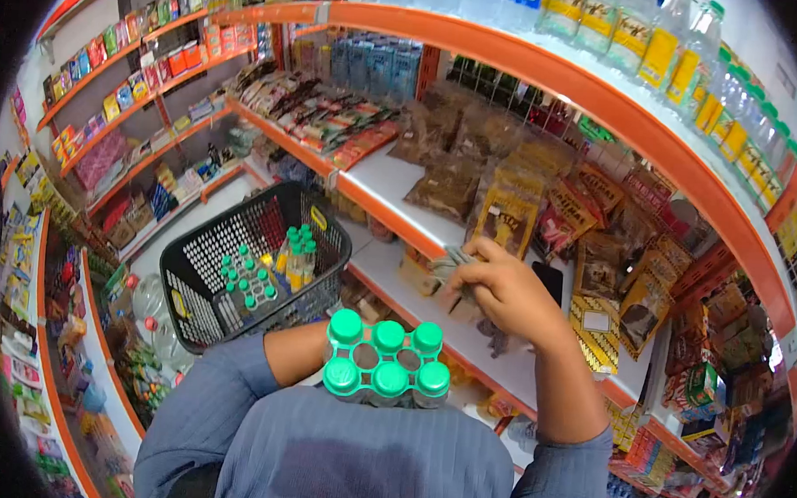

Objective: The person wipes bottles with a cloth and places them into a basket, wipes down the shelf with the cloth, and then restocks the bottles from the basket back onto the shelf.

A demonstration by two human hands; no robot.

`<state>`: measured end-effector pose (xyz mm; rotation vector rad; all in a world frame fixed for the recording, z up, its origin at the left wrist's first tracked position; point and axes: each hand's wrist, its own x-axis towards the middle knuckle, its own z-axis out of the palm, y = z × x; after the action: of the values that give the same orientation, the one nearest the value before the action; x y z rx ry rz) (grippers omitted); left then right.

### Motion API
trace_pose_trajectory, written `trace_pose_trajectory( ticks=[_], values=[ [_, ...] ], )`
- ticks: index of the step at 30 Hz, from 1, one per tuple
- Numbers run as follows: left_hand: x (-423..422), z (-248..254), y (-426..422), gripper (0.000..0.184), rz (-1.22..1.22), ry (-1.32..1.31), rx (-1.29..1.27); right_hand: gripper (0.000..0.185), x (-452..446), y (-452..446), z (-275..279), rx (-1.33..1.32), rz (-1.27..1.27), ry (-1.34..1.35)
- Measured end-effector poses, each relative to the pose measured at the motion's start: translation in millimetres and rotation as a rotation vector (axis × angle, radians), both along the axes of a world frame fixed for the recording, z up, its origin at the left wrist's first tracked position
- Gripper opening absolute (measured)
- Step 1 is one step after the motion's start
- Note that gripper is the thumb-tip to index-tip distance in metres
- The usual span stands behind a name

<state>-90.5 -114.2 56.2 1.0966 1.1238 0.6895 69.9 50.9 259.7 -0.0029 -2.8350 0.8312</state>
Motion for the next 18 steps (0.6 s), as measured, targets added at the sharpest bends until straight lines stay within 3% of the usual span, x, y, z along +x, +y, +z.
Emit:
trace_pose_trajectory(
  ticks=[4,6,7,9,12,18],
  values=[
    [2.1,-3.6,8.1,0.031,0.005,0.011,-0.040,0.030,-15.2,-27.3,12.4,-0.057,0.149,-0.004],
    [6.5,-6.0,12.4,0.031,0.025,0.024,-0.054,0.055,-17.2,-42.6,19.2,0.079,0.381,-0.070],
    [7.9,-8.5,10.3,0.031,0.046,0.029,-0.062,0.055,-17.3,-47.9,21.8,0.074,0.410,-0.076],
    [6.2,-11.2,7.1,0.031,0.111,0.033,-0.076,0.077,-19.5,-60.0,24.5,0.262,0.440,-0.137],
    [3.5,-15.4,4.0,0.031,0.238,0.029,-0.092,0.080,-24.5,-67.7,26.4,0.381,0.464,-0.319],
    [5.7,-30.2,-0.5,0.031,0.448,0.013,-0.110,0.080,-35.2,-71.9,12.8,0.439,0.550,-0.327]
  ],
)
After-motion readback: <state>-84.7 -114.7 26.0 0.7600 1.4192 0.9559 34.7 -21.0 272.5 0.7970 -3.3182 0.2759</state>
